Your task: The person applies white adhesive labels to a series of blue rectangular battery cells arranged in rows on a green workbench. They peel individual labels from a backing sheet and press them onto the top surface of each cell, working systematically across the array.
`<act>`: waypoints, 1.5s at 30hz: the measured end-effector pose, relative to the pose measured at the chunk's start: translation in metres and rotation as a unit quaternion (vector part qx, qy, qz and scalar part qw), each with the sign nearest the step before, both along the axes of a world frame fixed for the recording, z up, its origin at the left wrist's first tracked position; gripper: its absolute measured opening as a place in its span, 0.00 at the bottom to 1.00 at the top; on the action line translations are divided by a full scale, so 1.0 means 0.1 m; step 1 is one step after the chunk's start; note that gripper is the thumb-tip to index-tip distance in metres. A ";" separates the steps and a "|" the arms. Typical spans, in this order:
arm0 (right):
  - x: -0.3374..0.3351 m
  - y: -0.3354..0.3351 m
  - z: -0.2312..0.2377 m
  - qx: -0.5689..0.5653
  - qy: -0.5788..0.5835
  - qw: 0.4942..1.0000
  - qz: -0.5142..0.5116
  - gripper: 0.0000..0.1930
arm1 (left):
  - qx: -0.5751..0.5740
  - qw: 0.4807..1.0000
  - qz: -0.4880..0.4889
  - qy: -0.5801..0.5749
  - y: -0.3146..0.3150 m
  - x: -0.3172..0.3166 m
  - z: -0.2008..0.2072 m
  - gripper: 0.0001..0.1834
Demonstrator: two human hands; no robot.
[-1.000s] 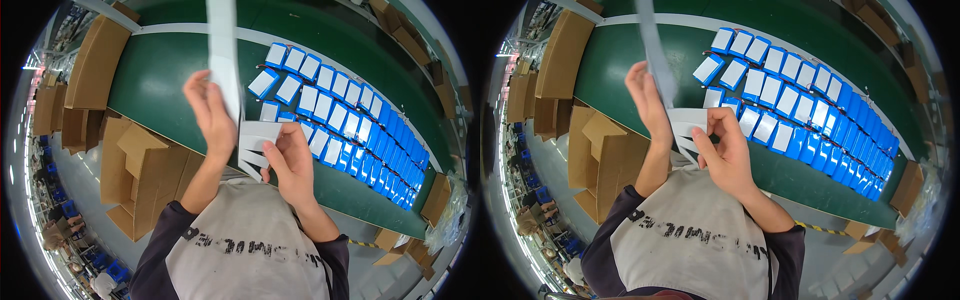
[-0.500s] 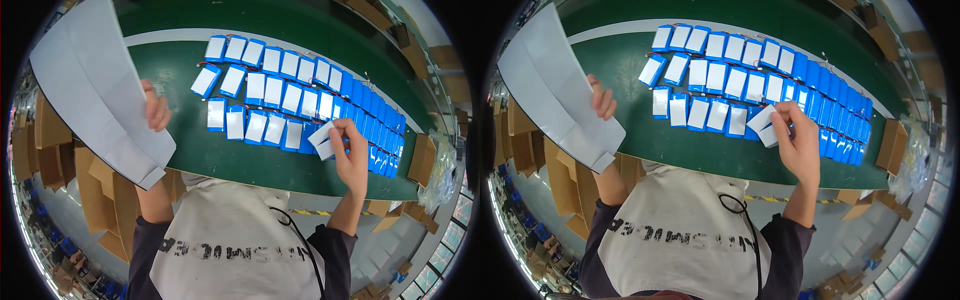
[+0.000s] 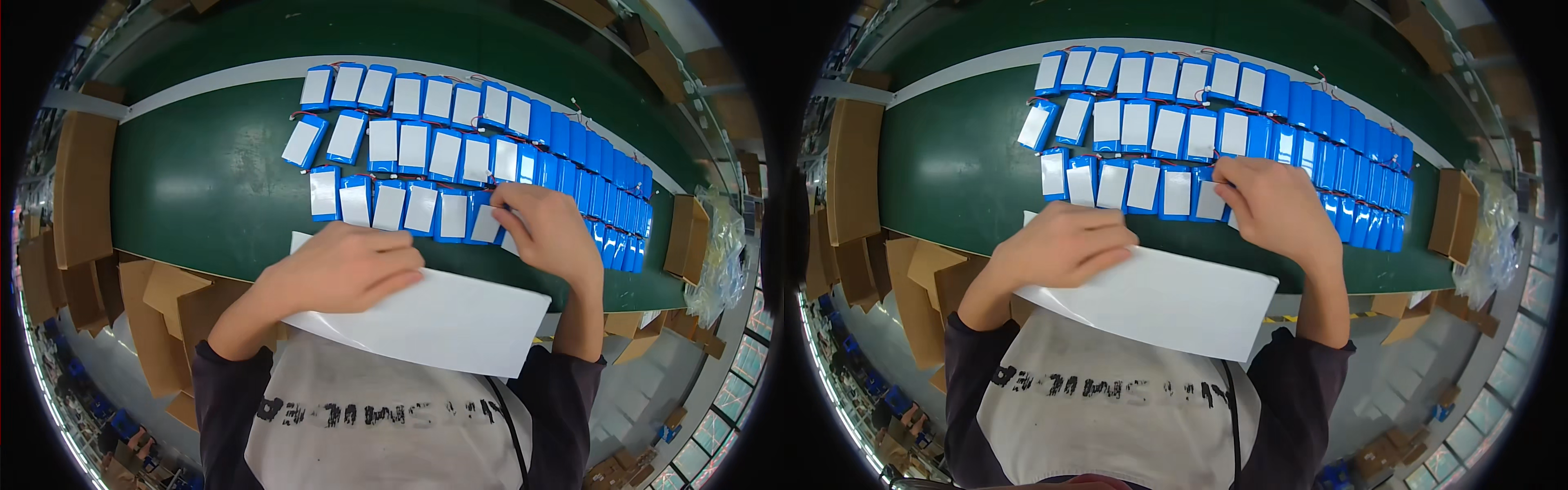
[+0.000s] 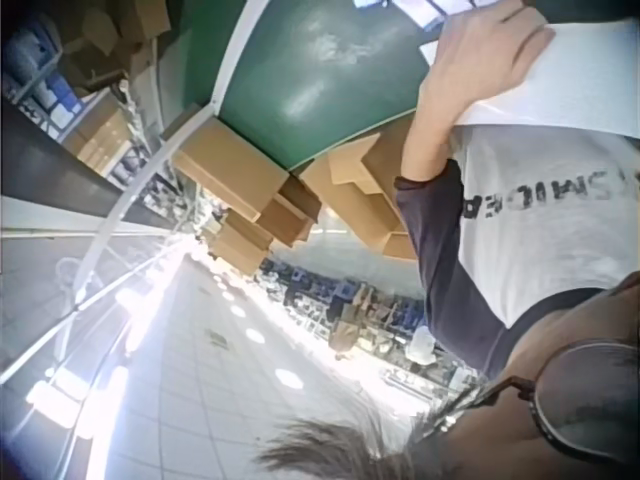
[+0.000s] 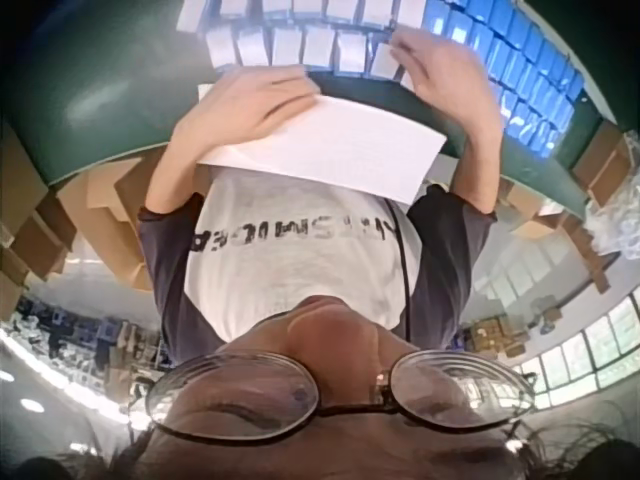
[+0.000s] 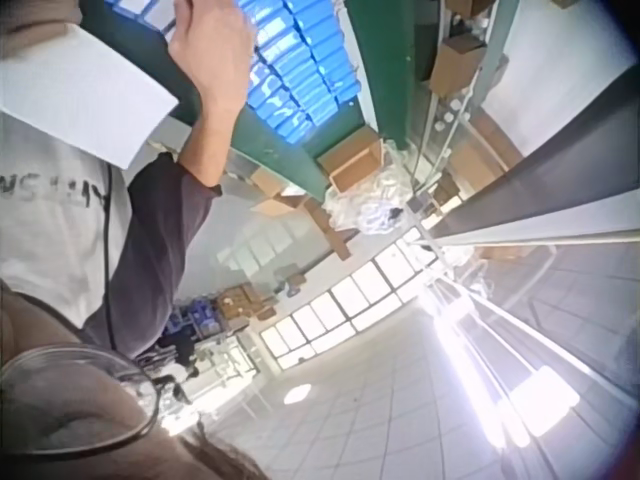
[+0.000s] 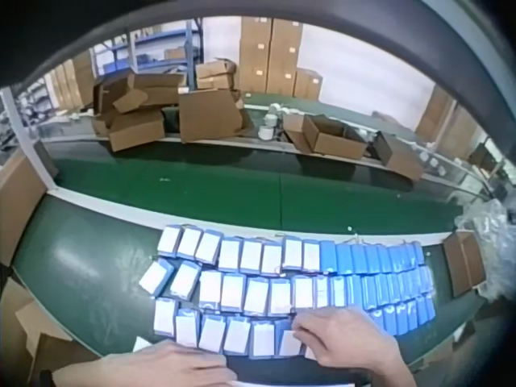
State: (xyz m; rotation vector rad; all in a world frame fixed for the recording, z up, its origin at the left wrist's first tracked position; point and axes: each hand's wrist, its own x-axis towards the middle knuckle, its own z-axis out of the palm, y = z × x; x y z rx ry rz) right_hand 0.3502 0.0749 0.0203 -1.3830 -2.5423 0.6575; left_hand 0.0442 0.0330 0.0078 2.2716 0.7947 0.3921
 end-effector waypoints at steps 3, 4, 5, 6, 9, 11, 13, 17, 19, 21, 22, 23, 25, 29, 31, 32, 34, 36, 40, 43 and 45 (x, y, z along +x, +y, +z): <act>-0.11 0.01 -0.03 0.007 -0.021 1.000 -0.011 0.05 | 0.125 0.992 -0.012 0.008 0.00 0.32 -0.12 0.12; -0.12 0.00 -0.02 0.008 -0.024 1.000 -0.018 0.05 | 0.158 0.987 0.000 0.014 -0.01 0.42 -0.13 0.13; -0.13 -0.02 -0.01 0.008 -0.028 0.999 -0.024 0.05 | 0.192 0.981 0.004 0.020 0.01 0.50 -0.18 0.20; -0.12 -0.03 -0.03 0.009 -0.032 0.999 -0.032 0.05 | 0.186 0.982 0.005 0.041 0.02 0.56 -0.24 0.21; -0.05 -0.07 -0.07 0.045 -0.031 0.998 -0.018 0.08 | 0.170 0.981 0.011 0.090 0.04 0.66 -0.31 0.23; -0.02 -0.08 0.02 0.065 0.011 0.993 -0.095 0.15 | 0.160 0.981 0.020 0.107 0.05 0.70 -0.29 0.23; 0.09 -0.07 0.15 0.066 0.053 0.983 -0.164 0.28 | 0.170 0.980 0.038 0.092 0.06 0.72 -0.25 0.22; 0.25 -0.13 0.08 -0.014 0.090 0.991 -0.102 0.24 | 0.210 0.973 0.048 0.077 0.10 0.72 -0.25 0.18; 0.25 -0.09 0.06 0.006 0.062 0.998 -0.022 0.22 | 0.207 0.975 0.046 0.071 0.10 0.73 -0.22 0.18; 0.24 -0.03 0.09 0.008 0.024 0.999 0.036 0.21 | 0.239 0.969 0.013 0.066 0.10 0.72 -0.24 0.17; 0.23 0.02 0.14 -0.004 0.005 0.999 0.054 0.22 | 0.272 0.960 -0.018 0.064 0.12 0.70 -0.28 0.17; 0.22 0.06 0.19 -0.016 -0.014 0.997 0.072 0.23 | 0.305 0.949 -0.050 0.062 0.12 0.70 -0.31 0.17; 0.20 0.12 0.21 -0.034 -0.040 0.994 0.092 0.25 | 0.301 0.951 -0.043 0.062 0.07 0.74 -0.27 0.18; 0.14 0.17 0.11 -0.002 -0.032 0.994 0.104 0.29 | 0.283 0.958 -0.025 0.044 0.11 0.84 -0.30 0.20; 0.11 0.19 0.04 0.022 -0.023 0.994 0.107 0.28 | 0.238 0.970 -0.017 0.045 0.13 0.90 -0.34 0.20; 0.10 0.20 0.04 0.023 -0.029 0.994 0.105 0.26 | 0.216 0.975 -0.013 0.045 0.14 0.92 -0.35 0.21; 0.11 0.19 0.04 0.023 -0.039 0.995 0.088 0.25 | 0.176 0.982 -0.026 0.061 0.14 0.92 -0.34 0.22; 0.16 0.17 0.15 0.027 -0.047 0.996 0.067 0.27 | 0.157 0.985 -0.028 0.067 0.13 0.92 -0.33 0.22; 0.43 0.20 0.44 0.079 0.106 0.991 -0.026 0.22 | 0.170 0.983 -0.010 0.066 0.19 0.97 -0.22 0.19; 0.64 0.23 0.34 0.024 0.174 0.983 -0.056 0.20 | 0.191 0.978 0.000 0.079 0.21 0.99 -0.24 0.16; 0.66 0.28 0.23 0.011 0.172 0.982 -0.074 0.19 | 0.204 0.975 0.002 0.084 0.21 0.99 -0.26 0.15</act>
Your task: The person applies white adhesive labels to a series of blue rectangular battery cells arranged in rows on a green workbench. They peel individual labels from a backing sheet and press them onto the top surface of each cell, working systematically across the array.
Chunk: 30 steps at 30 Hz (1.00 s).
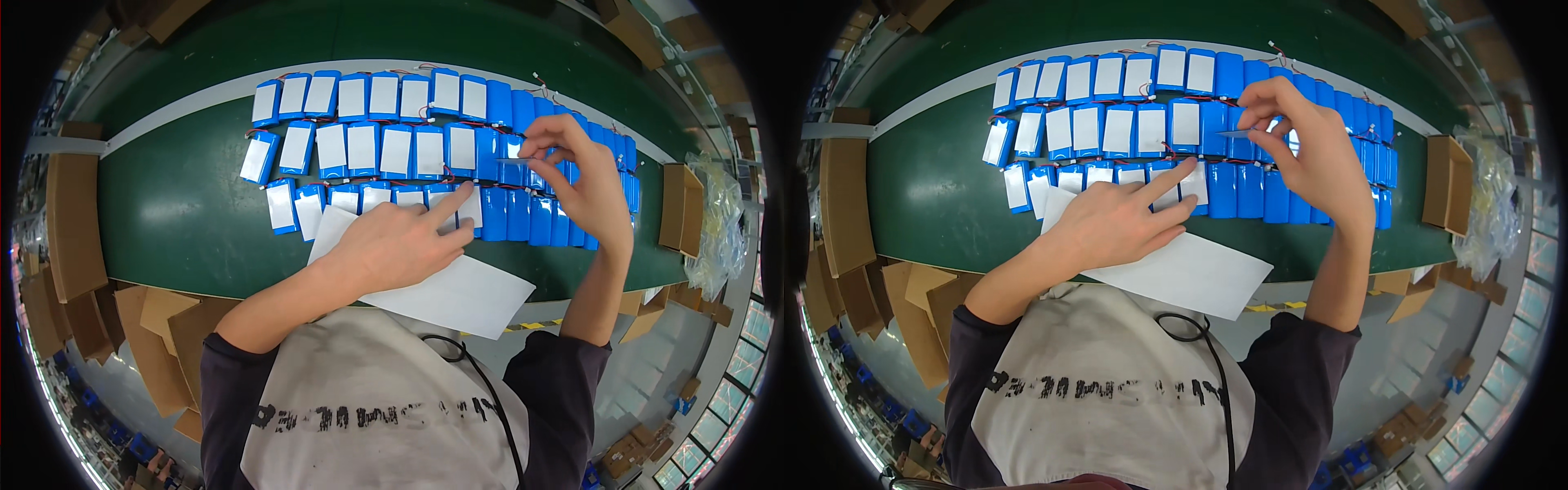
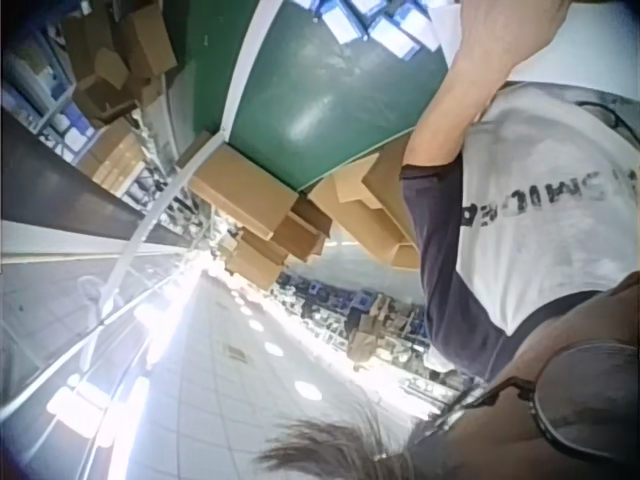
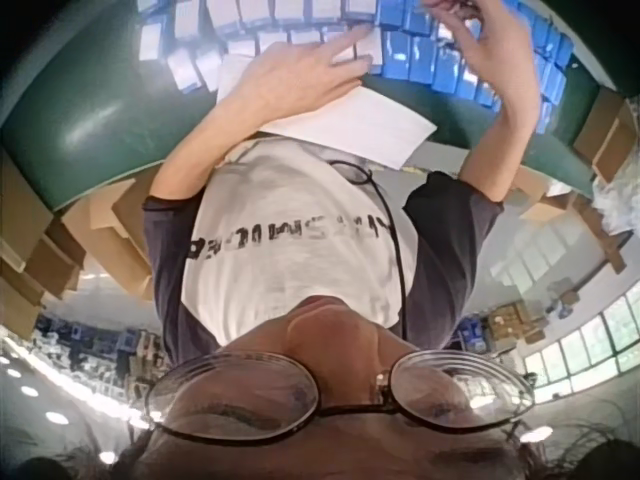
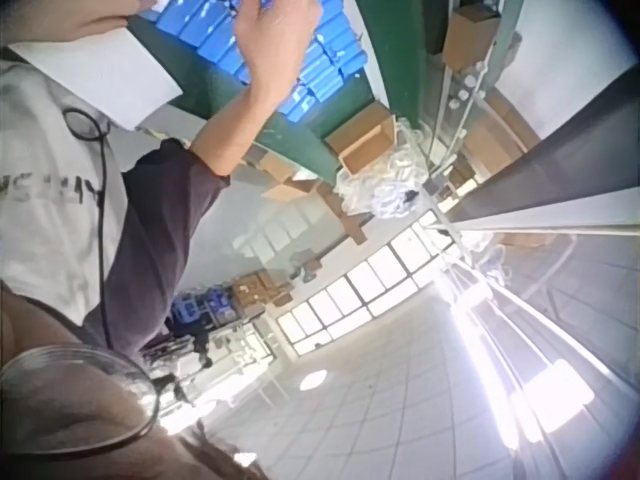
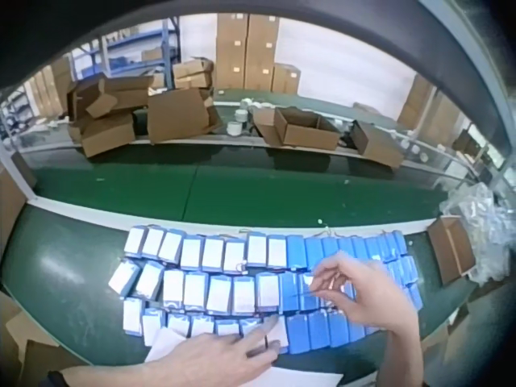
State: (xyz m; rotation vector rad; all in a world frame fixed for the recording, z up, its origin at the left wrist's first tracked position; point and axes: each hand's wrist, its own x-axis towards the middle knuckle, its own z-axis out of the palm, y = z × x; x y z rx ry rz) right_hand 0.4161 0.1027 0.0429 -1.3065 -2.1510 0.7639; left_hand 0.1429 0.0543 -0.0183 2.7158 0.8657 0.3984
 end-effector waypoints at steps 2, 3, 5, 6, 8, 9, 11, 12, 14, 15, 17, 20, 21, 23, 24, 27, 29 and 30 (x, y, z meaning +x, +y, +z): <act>-0.02 0.03 -0.03 -0.015 -0.021 1.000 -0.004 0.18 | 0.007 1.000 -0.001 0.004 0.02 0.00 0.00 0.15; -0.06 0.06 -0.02 -0.020 -0.039 0.999 0.002 0.18 | 0.011 1.000 0.000 0.000 0.03 0.00 -0.01 0.17; -0.14 0.11 -0.03 -0.027 -0.070 0.997 0.026 0.18 | 0.020 1.000 0.003 -0.007 0.04 0.03 -0.05 0.20; -0.17 0.16 -0.03 -0.023 -0.082 0.995 0.041 0.18 | 0.022 1.000 0.009 -0.019 0.07 0.04 -0.05 0.22; -0.27 0.21 -0.04 -0.013 -0.110 0.992 0.054 0.17 | 0.027 0.998 0.021 -0.043 0.08 0.07 -0.06 0.26; -0.33 0.23 -0.05 -0.005 -0.128 0.991 0.049 0.17 | 0.025 0.999 0.029 -0.032 0.11 0.10 -0.06 0.27; -0.36 0.26 -0.10 0.004 -0.144 0.989 0.034 0.17 | 0.017 0.999 0.045 -0.011 0.15 0.15 -0.06 0.29; -0.36 0.27 -0.17 0.001 -0.139 0.990 0.028 0.16 | 0.017 0.999 0.046 0.000 0.14 0.17 -0.10 0.29; -0.36 0.30 -0.23 -0.006 -0.135 0.991 0.016 0.16 | 0.019 0.999 0.046 0.004 0.15 0.19 -0.10 0.28; -0.36 0.27 -0.28 -0.005 -0.109 0.994 0.000 0.15 | 0.015 0.999 0.047 0.008 0.15 0.18 -0.11 0.27; -0.35 0.19 -0.39 -0.002 -0.056 0.998 -0.032 0.15 | 0.008 0.999 0.046 0.009 0.13 0.18 -0.12 0.27; -0.36 0.15 -0.58 0.280 -0.110 0.954 -0.021 0.12 | 0.012 0.999 0.046 0.022 0.13 0.19 -0.10 0.27; -0.35 0.14 -0.59 0.270 -0.106 0.955 -0.053 0.12 | 0.016 0.999 0.045 0.027 0.13 0.20 -0.09 0.28; -0.32 0.18 -0.59 0.251 -0.096 0.956 -0.114 0.12 | 0.032 0.999 0.031 0.004 0.14 0.19 -0.11 0.27; -0.31 0.27 -0.61 0.276 -0.136 0.946 -0.099 0.11 | 0.043 0.999 0.026 -0.005 0.16 0.16 -0.09 0.26; -0.23 0.20 -0.42 0.288 -0.008 0.947 -0.144 0.07 | 0.089 0.989 0.088 -0.080 0.05 -0.08 0.14 0.23; 0.00 0.04 -0.33 0.167 0.250 0.919 -0.254 0.04 | 0.153 0.965 0.127 -0.169 0.16 -0.48 0.39 0.09; 0.22 -0.01 -0.32 0.152 0.351 0.896 -0.225 0.05 | 0.176 0.934 0.175 -0.255 0.25 -0.65 0.47 0.14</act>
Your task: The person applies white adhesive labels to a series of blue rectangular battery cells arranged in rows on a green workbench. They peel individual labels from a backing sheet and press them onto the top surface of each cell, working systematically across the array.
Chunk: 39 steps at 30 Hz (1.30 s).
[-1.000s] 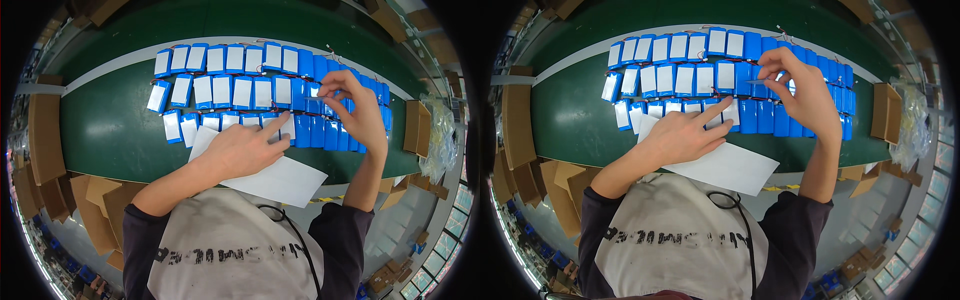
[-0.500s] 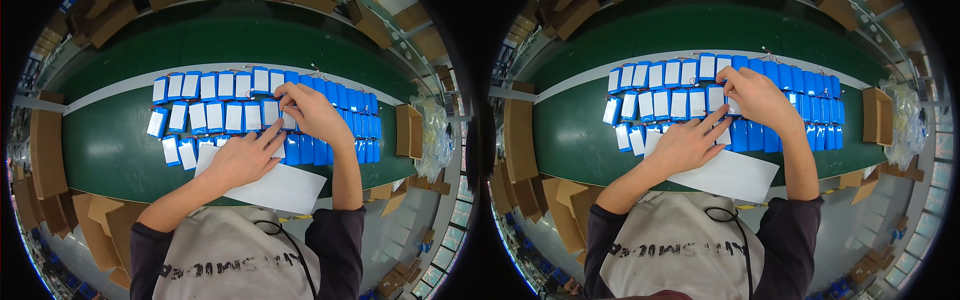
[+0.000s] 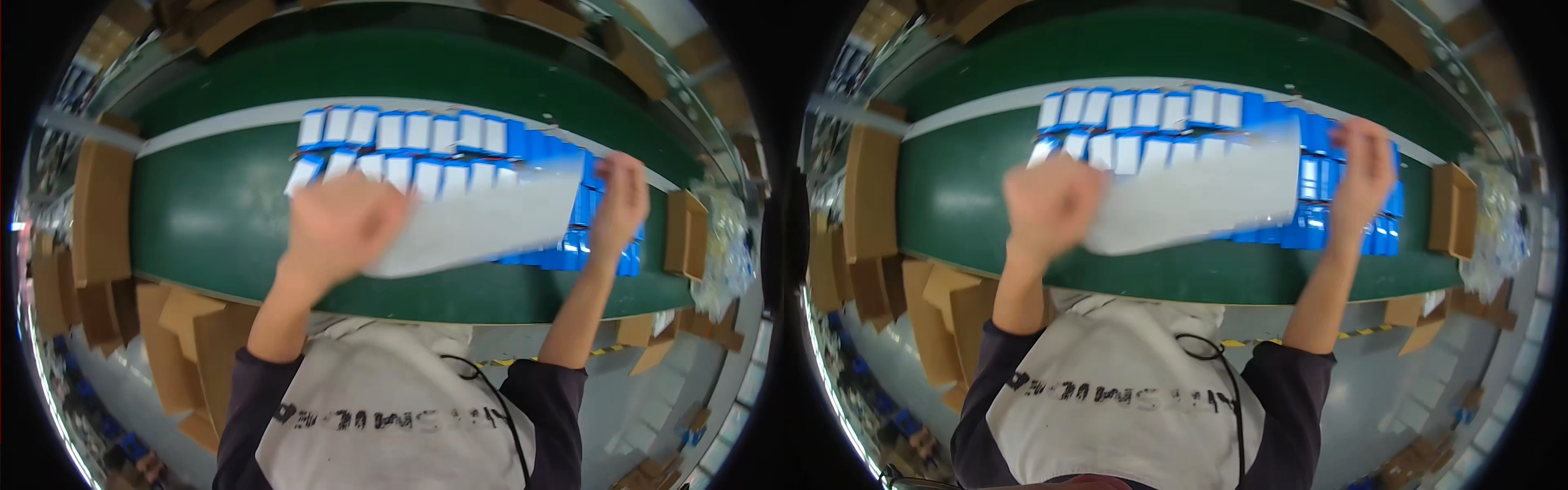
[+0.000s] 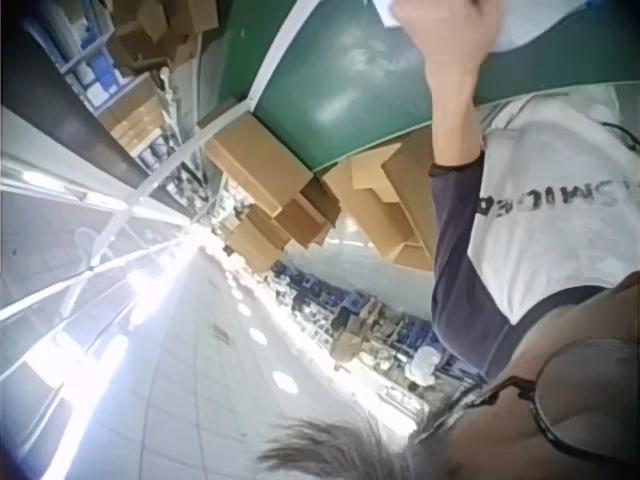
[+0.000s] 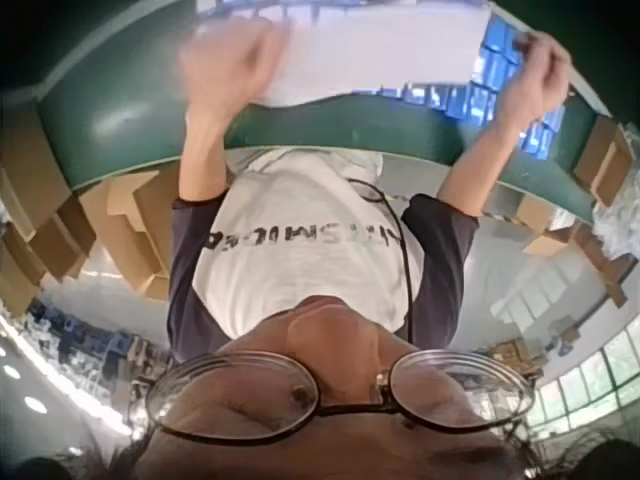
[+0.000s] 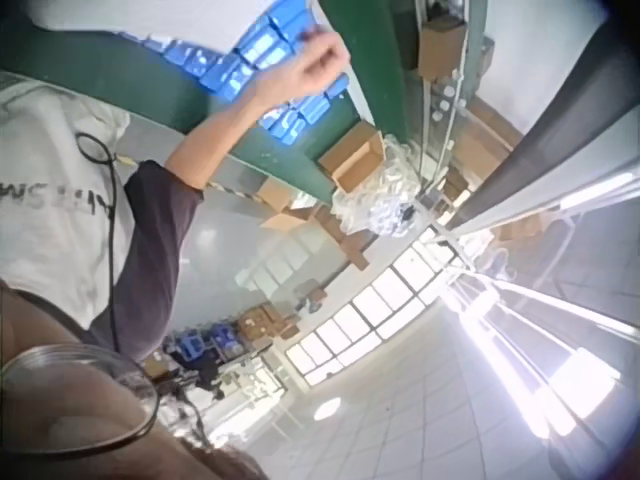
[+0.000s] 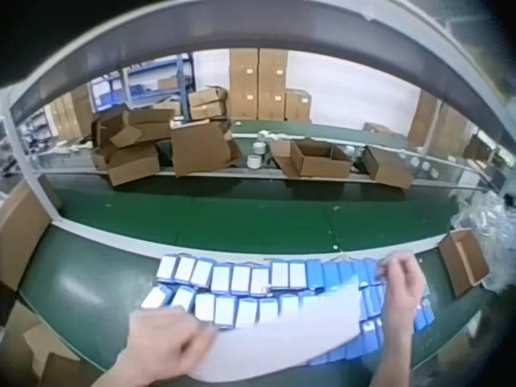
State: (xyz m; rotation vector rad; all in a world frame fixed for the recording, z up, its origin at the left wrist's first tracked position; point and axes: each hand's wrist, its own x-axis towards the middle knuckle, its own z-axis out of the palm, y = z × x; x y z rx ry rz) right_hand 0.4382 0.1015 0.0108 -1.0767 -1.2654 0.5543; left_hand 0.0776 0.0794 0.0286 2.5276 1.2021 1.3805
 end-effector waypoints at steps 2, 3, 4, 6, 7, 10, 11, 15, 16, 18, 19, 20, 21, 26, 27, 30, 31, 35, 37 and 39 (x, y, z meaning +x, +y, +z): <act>-0.09 -0.09 -0.01 -0.026 0.052 0.997 0.047 0.05 | -0.151 0.951 0.085 -0.258 0.15 -0.39 0.09 0.23; -0.30 -0.17 0.01 -0.063 -0.006 0.996 0.058 0.06 | -0.260 0.826 0.088 -0.492 0.18 -0.37 0.18 0.29; -0.51 -0.27 0.04 -0.097 -0.067 0.991 0.065 0.06 | -0.294 0.779 0.009 -0.554 0.20 -0.53 0.14 0.30; -1.19 -0.54 -0.06 -0.134 -0.014 0.964 0.230 0.09 | -0.317 0.670 -0.171 -0.649 0.24 -0.70 -0.13 0.31; -1.54 -0.63 -0.03 -0.145 -0.066 0.949 0.273 0.14 | -0.309 0.611 -0.261 -0.681 0.27 -0.66 -0.28 0.31; -2.17 -0.76 -0.12 -0.164 0.037 0.927 0.336 0.23 | -0.297 0.522 -0.359 -0.715 0.25 -0.56 -0.37 0.31; -2.25 -0.76 -0.12 -0.134 -0.013 0.933 0.334 0.22 | -0.295 0.514 -0.362 -0.720 0.23 -0.53 -0.38 0.31; -2.35 -0.87 -0.17 -0.111 -0.081 0.940 0.313 0.19 | -0.242 0.577 -0.377 -0.683 0.25 -0.67 -0.47 0.33; -2.36 -0.89 -0.19 -0.114 -0.086 0.942 0.304 0.18 | -0.220 0.594 -0.368 -0.681 0.26 -0.68 -0.49 0.33; -2.38 -0.88 -0.23 -0.127 -0.050 0.940 0.312 0.16 | -0.209 0.601 -0.360 -0.682 0.28 -0.68 -0.50 0.33; -2.38 -0.87 -0.25 -0.134 -0.032 0.940 0.313 0.14 | -0.205 0.604 -0.356 -0.683 0.29 -0.67 -0.51 0.33; -2.38 -0.90 -0.26 -0.158 -0.009 0.934 0.319 0.12 | -0.214 0.613 -0.353 -0.674 0.28 -0.67 -0.50 0.30; -2.36 -0.93 -0.26 -0.169 0.030 0.932 0.319 0.12 | -0.213 0.636 -0.342 -0.658 0.30 -0.70 -0.52 0.30; -1.77 -0.73 0.00 -0.013 0.090 0.974 0.206 0.09 | -0.266 0.727 -0.285 -0.565 0.35 -1.16 -0.44 0.30; -1.51 -0.58 0.05 0.009 0.080 0.982 0.171 0.08 | -0.311 0.768 -0.232 -0.510 0.26 -1.32 -0.29 0.30; -0.61 0.04 0.11 -0.071 -0.107 0.988 0.087 0.08 | -0.211 0.953 -0.031 -0.214 0.30 -1.01 -0.34 0.25; -0.38 0.28 0.09 -0.117 -0.150 0.978 0.089 0.08 | -0.125 0.987 0.052 -0.087 0.32 -0.88 -0.33 0.23; -0.03 0.82 -0.13 -0.190 -0.294 0.933 0.090 0.10 | -0.250 0.967 -0.008 -0.045 0.37 -0.63 -0.33 0.14; -0.08 0.90 -0.16 -0.210 -0.319 0.918 0.103 0.10 | -0.258 0.965 -0.004 -0.039 0.29 -0.63 -0.33 0.14; -0.12 0.93 -0.16 -0.228 -0.325 0.910 0.118 0.11 | -0.258 0.966 0.001 -0.037 0.27 -0.65 -0.35 0.14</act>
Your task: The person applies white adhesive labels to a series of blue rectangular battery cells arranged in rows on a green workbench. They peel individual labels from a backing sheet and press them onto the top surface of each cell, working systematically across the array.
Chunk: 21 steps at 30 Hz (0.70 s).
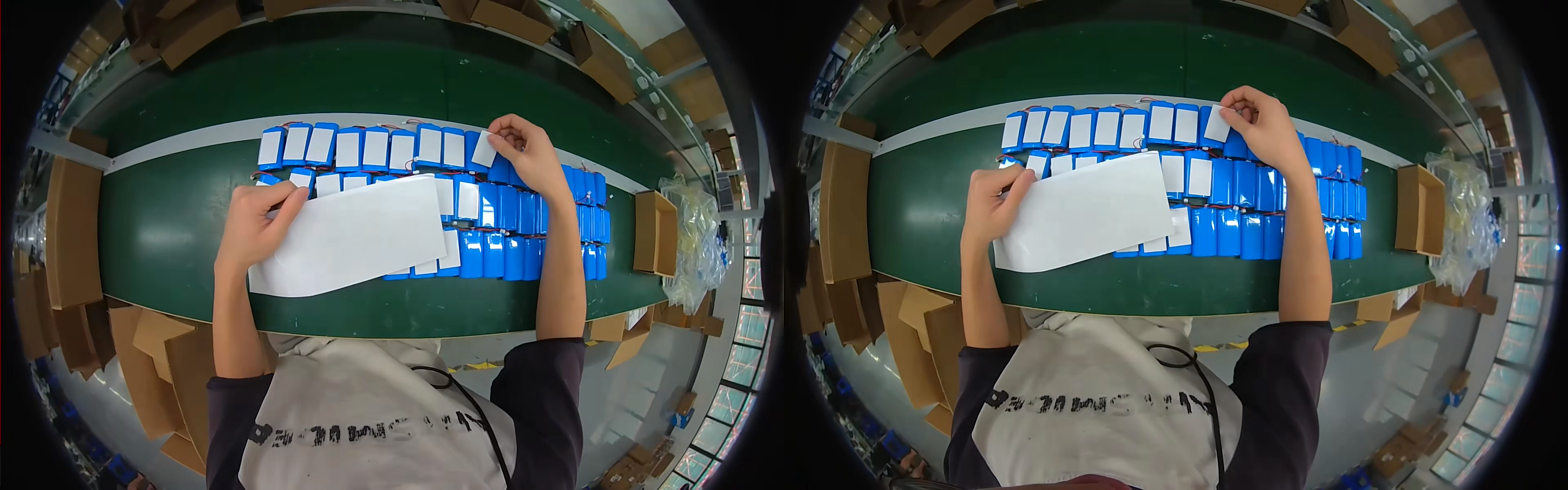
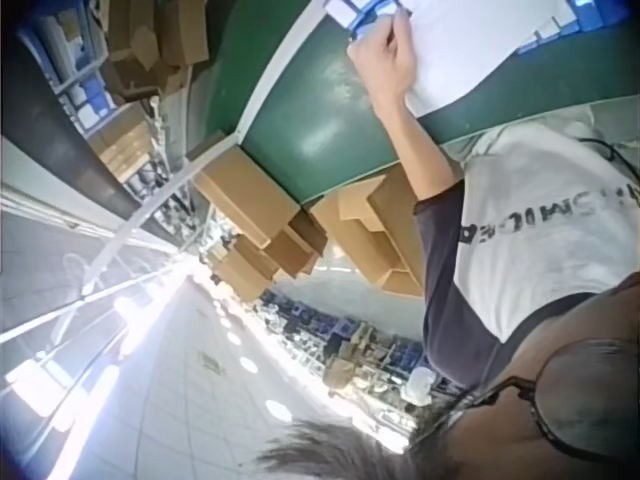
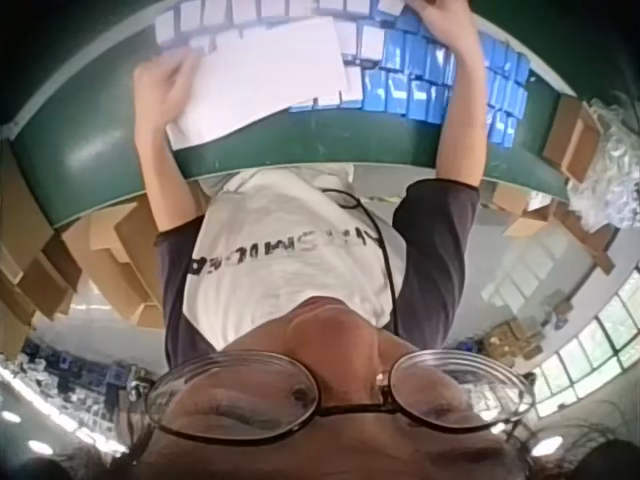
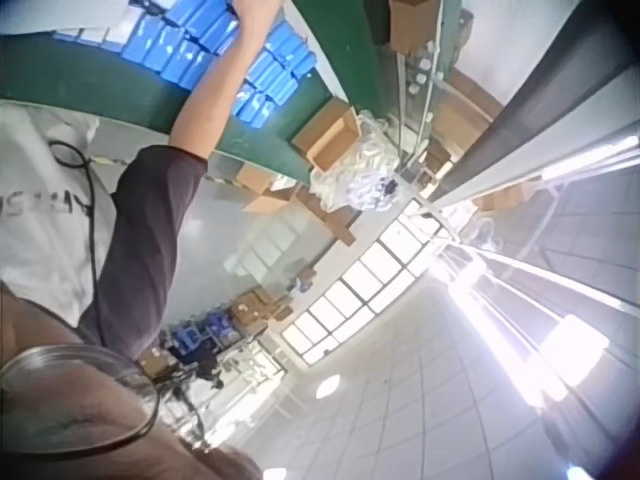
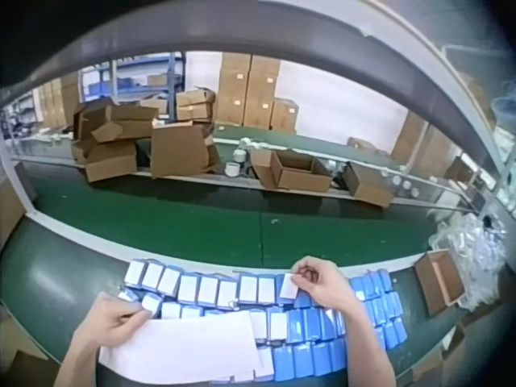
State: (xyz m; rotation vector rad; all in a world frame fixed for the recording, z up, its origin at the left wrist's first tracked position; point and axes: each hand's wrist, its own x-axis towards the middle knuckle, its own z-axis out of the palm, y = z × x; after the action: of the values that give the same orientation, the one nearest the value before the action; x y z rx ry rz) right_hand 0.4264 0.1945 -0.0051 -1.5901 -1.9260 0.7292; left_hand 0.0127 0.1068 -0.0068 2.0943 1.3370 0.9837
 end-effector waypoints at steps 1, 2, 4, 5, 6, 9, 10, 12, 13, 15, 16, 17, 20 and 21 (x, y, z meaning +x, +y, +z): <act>-0.02 0.01 -0.01 -0.003 -0.003 1.000 -0.002 0.10 | 0.004 1.000 0.004 0.000 0.00 -0.03 -0.03 0.14; -0.03 0.02 -0.02 -0.005 -0.007 1.000 -0.004 0.10 | 0.008 1.000 0.006 0.001 0.00 -0.05 -0.06 0.14; -0.05 0.03 -0.05 -0.002 -0.023 1.000 -0.009 0.10 | 0.009 1.000 0.011 -0.010 0.00 -0.07 -0.09 0.14; -0.07 0.04 -0.07 0.003 -0.036 0.999 -0.009 0.10 | 0.010 1.000 0.012 -0.015 -0.01 -0.07 -0.10 0.14; -0.10 0.04 -0.09 0.008 -0.049 0.999 -0.012 0.10 | 0.016 0.999 0.016 -0.026 0.00 -0.05 -0.11 0.15; -0.18 -0.04 -0.15 0.097 -0.062 0.993 -0.013 0.09 | 0.032 0.997 0.021 -0.065 -0.01 -0.02 -0.12 0.15; -0.19 -0.07 -0.16 0.101 -0.075 0.992 -0.032 0.09 | 0.036 0.996 0.019 -0.083 -0.01 -0.03 -0.13 0.15; -0.21 -0.11 -0.17 0.112 -0.099 0.986 -0.068 0.09 | 0.056 0.988 0.036 -0.138 0.00 -0.06 -0.16 0.14; -0.22 -0.12 -0.17 0.149 -0.122 0.979 -0.061 0.09 | 0.075 0.980 0.057 -0.173 0.01 -0.10 -0.23 0.13; -0.25 -0.16 -0.18 0.224 -0.163 0.960 -0.046 0.10 | 0.041 0.944 0.062 -0.323 0.00 -0.25 -0.40 0.13; -0.39 -0.25 -0.07 0.215 -0.104 0.970 -0.047 0.11 | -0.008 0.921 0.073 -0.383 -0.02 -0.24 -0.34 0.12; -0.61 -0.39 0.12 0.206 -0.038 0.977 -0.038 0.12 | -0.048 0.893 0.092 -0.439 -0.07 -0.16 -0.26 0.12; -1.07 -0.99 0.40 0.097 0.125 0.985 0.063 0.18 | -0.112 0.831 -0.050 -0.543 -0.02 0.02 -0.16 0.10; -1.31 -1.16 0.36 0.101 0.179 0.973 0.102 0.22 | -0.122 0.807 -0.117 -0.566 -0.01 0.04 -0.18 0.10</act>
State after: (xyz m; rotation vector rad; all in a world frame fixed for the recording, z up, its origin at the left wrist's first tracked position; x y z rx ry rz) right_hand 0.2954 0.0788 0.0308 -1.0673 -1.8408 0.8113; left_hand 0.0167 0.1058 -0.0243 1.0237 0.5002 1.4701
